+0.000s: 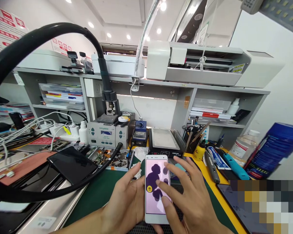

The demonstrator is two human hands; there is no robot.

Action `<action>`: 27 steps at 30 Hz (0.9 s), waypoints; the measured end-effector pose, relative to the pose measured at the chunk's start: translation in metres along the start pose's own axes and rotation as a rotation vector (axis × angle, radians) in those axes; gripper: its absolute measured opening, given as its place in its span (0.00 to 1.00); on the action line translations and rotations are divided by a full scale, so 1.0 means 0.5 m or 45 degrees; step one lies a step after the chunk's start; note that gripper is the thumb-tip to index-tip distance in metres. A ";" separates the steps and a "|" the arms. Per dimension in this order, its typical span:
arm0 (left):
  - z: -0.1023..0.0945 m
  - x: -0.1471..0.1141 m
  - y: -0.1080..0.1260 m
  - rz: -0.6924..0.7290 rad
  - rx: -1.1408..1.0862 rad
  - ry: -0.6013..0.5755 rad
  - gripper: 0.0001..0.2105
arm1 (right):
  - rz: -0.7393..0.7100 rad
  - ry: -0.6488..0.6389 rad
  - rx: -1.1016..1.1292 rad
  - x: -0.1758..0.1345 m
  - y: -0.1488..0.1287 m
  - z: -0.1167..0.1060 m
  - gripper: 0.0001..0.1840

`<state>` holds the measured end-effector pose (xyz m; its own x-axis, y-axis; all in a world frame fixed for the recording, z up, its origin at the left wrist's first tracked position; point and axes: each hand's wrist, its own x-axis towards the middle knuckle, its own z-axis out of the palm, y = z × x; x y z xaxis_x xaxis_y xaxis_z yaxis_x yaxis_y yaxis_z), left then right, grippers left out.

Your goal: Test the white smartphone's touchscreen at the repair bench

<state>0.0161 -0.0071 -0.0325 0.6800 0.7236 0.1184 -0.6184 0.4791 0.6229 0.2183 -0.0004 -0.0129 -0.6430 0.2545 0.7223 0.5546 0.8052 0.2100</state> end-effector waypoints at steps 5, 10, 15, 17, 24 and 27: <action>0.002 -0.003 0.001 -0.008 0.024 0.010 0.35 | 0.072 -0.068 -0.051 0.002 0.000 0.005 0.25; 0.014 -0.009 -0.001 0.013 0.031 0.110 0.34 | -0.091 -0.152 -0.020 0.015 -0.028 0.004 0.23; 0.010 -0.007 0.001 -0.006 0.022 0.068 0.33 | -0.087 -0.055 0.056 0.007 -0.017 -0.002 0.19; 0.006 -0.006 0.002 -0.014 0.020 0.030 0.34 | -0.038 -0.029 0.057 0.001 -0.002 -0.002 0.20; 0.007 -0.007 0.000 -0.003 0.054 0.071 0.34 | 0.136 -0.092 -0.063 0.007 0.013 0.010 0.25; 0.007 -0.008 -0.002 -0.011 0.049 0.064 0.33 | 0.128 -0.184 -0.063 0.014 -0.007 0.015 0.28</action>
<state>0.0155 -0.0122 -0.0307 0.6639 0.7441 0.0744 -0.5963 0.4667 0.6532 0.2082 0.0027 -0.0136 -0.6501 0.4094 0.6401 0.6429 0.7455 0.1761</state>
